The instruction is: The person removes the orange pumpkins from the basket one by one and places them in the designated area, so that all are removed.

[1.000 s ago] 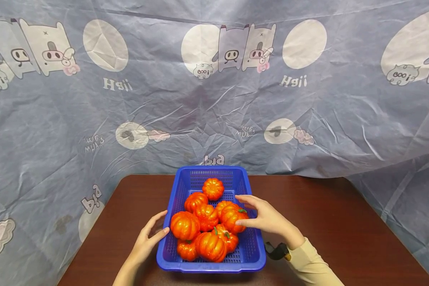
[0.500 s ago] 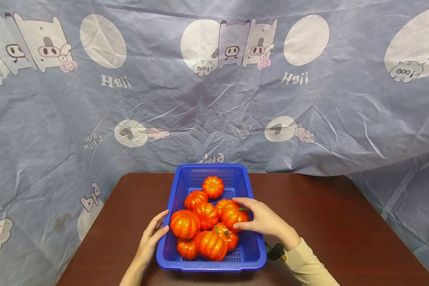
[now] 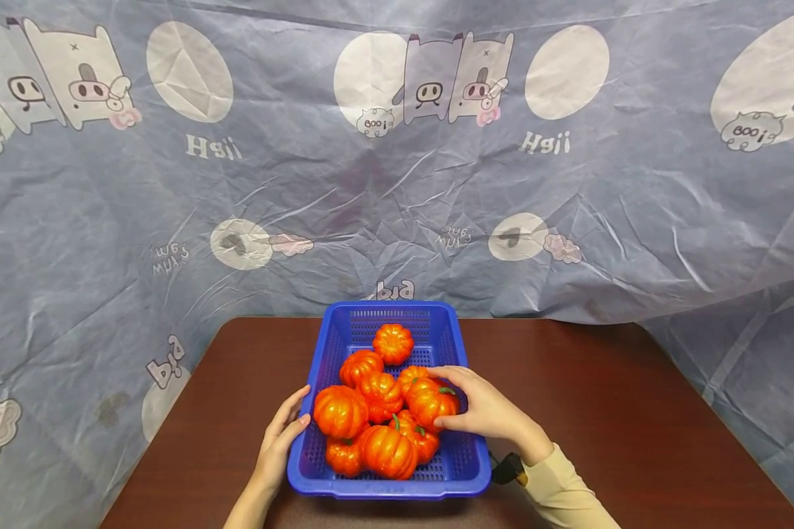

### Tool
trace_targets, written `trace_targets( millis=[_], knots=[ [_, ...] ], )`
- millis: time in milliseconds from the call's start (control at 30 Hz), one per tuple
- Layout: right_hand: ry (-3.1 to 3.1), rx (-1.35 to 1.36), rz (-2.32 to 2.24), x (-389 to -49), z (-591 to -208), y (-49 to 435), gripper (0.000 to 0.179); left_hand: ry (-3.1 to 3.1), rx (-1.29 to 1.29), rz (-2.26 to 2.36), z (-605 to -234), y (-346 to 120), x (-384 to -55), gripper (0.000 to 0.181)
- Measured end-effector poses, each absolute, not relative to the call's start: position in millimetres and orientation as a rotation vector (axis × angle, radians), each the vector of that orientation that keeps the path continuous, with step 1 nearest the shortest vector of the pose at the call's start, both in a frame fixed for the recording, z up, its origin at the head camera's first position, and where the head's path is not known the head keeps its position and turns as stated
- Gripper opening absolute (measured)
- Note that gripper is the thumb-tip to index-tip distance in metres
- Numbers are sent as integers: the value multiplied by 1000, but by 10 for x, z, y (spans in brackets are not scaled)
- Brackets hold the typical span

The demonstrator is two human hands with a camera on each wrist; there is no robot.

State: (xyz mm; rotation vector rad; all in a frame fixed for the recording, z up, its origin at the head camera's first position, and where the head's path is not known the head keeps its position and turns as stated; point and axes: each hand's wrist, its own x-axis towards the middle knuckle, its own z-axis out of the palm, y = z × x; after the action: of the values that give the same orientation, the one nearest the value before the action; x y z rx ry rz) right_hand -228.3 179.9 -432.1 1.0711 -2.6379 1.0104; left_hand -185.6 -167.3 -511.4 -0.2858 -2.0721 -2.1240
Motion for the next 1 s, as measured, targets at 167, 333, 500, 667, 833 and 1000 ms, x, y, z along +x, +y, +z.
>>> trace_targets(
  millis=[167,333,500,667,833,1000],
  knots=[
    [-2625,1061,928,-2280,-4361,1743,75,-2070,-295,-2117,-5091,-1659,-1843,44],
    [-2657,991,932,-2267,-4360,1687,73,-2063,-334,-2121,-5087,-1648,-1844,45],
    [-2632,952,1045,-2267,-4385,1701,72,-2047,-291,-2132,-5114,-1659,-1855,45],
    [-2465,1003,1432,-2277,-4377,1793,64,-2064,-280,-2120,-5118,-1660,-1856,45],
    [-2275,1066,1670,-2282,-4328,1877,63,-2070,-311,-2113,-5095,-1659,-1843,45],
    [-2229,1044,1723,-2266,-4318,1966,66,-2062,-279,-2128,-5092,-1647,-1840,44]
  ],
)
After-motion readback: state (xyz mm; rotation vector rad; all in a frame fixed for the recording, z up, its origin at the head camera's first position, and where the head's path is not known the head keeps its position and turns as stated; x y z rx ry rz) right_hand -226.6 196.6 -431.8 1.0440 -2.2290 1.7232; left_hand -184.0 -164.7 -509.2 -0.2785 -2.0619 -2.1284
